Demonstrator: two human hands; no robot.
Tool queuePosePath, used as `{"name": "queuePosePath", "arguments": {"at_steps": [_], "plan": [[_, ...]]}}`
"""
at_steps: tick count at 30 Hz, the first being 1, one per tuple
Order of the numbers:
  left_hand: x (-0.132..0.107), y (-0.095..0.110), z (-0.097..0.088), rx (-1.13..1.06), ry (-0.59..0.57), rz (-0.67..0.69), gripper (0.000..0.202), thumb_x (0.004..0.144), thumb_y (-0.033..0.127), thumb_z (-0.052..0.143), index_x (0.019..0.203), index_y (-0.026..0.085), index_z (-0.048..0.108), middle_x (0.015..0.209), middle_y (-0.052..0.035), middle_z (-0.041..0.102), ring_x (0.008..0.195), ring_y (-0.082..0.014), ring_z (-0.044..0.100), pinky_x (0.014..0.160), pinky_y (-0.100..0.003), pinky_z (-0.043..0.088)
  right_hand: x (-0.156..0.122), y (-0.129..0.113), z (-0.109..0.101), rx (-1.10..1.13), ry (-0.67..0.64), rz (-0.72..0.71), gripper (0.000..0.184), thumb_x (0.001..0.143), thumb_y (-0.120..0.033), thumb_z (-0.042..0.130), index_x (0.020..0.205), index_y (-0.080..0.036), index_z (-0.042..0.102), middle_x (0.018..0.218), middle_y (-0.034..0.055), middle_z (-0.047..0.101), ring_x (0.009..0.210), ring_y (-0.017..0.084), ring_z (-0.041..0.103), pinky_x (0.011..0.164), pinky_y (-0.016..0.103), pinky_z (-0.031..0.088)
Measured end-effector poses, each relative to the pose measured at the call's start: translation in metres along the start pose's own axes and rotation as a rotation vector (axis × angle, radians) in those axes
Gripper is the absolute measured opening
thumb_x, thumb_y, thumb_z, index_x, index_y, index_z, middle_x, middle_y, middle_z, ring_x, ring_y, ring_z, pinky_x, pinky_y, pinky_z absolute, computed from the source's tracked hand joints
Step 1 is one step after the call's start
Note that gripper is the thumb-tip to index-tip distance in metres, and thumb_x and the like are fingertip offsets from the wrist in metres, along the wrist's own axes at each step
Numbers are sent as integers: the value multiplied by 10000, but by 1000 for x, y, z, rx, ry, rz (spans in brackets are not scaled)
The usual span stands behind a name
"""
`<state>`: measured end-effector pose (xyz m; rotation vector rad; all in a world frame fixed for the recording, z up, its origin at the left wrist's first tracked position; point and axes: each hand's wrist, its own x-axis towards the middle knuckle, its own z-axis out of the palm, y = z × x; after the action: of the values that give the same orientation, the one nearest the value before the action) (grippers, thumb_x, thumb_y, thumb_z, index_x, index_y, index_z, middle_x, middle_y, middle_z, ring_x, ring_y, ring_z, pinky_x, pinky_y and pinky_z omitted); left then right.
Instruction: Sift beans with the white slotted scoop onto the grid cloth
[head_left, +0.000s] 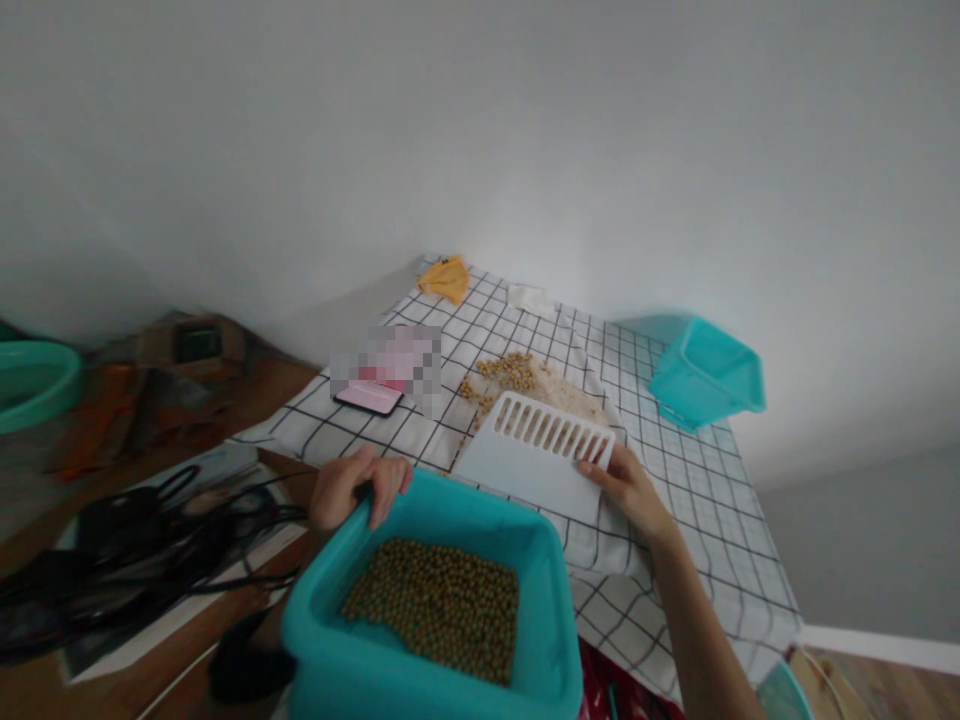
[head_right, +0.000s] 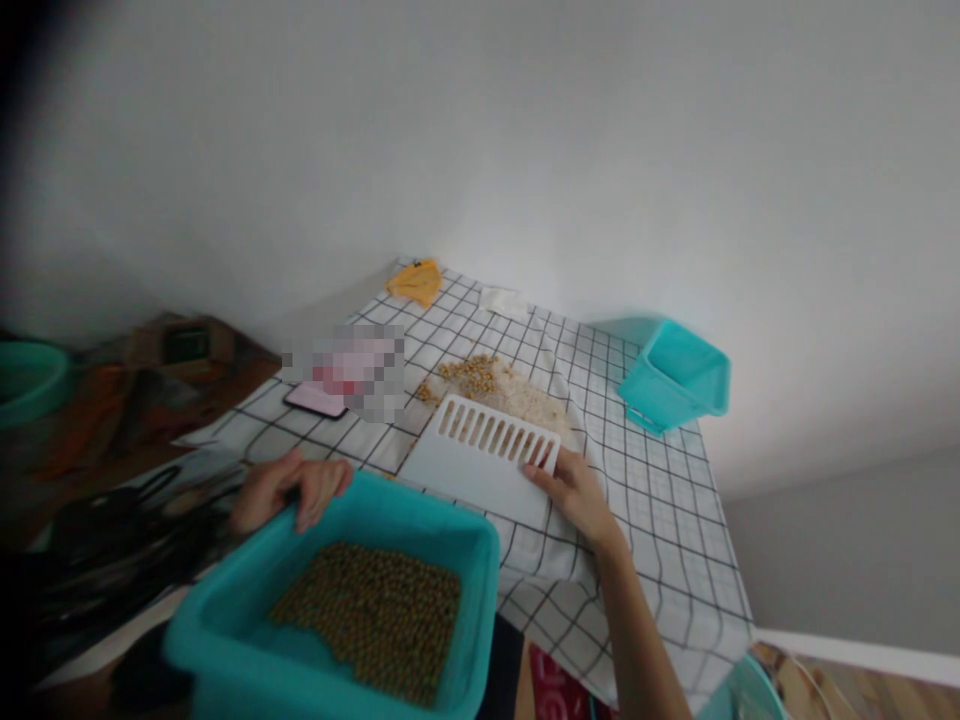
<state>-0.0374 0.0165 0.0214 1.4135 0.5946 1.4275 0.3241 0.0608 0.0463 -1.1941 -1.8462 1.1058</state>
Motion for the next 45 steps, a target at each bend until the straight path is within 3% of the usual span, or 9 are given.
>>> {"name": "queuePosePath", "arguments": {"at_steps": [4,9,14,24,28,36,45], "plan": [[0,-1,0,-3,7,-1,745,1063,501,349,401,213,535,302,-7,492,313,-142,446,535,-350,424,2,2,1,6,40,-26,296,912,-460,697,1065,-215,760,1089,61,776,994,269,696,917,387,530],[-1,-5,-2,-22,8,-19,742,1059,507,367,405,205,545,310,-5,503,323,-135,459,552,-346,428,7,4,7,16,-14,8,332,882,-510,714,1005,-207,772,967,62,771,864,248,681,818,368,556],[-4,-7,2,-62,69,-7,732,1067,452,365,399,199,527,316,6,478,334,-123,418,557,-348,393,18,2,11,109,-81,40,387,882,-529,707,1100,-212,752,1057,67,757,952,252,674,866,375,558],[-7,-9,2,-64,86,-25,746,1085,399,322,396,208,534,339,-9,488,367,-146,410,570,-371,381,40,0,12,113,-281,49,398,913,-542,672,1073,-182,729,1021,70,742,939,233,669,886,371,546],[-7,-10,0,-74,77,-48,735,1082,405,337,406,206,548,345,-13,503,377,-150,417,587,-379,386,51,0,11,117,-344,44,432,897,-587,671,1021,-176,724,956,62,728,909,228,659,859,372,549],[-11,-15,-1,-83,88,-52,725,1077,384,316,420,222,573,353,-12,503,381,-157,415,618,-398,390,56,-8,3,80,-348,41,371,882,-552,703,955,-188,715,900,49,698,892,224,635,779,337,549],[-11,-16,-3,-72,81,-67,720,1076,413,332,425,227,578,360,-5,519,384,-163,415,628,-401,401,52,-9,0,96,-355,146,438,821,-588,743,878,-162,660,740,11,606,627,139,548,510,240,453]]}}
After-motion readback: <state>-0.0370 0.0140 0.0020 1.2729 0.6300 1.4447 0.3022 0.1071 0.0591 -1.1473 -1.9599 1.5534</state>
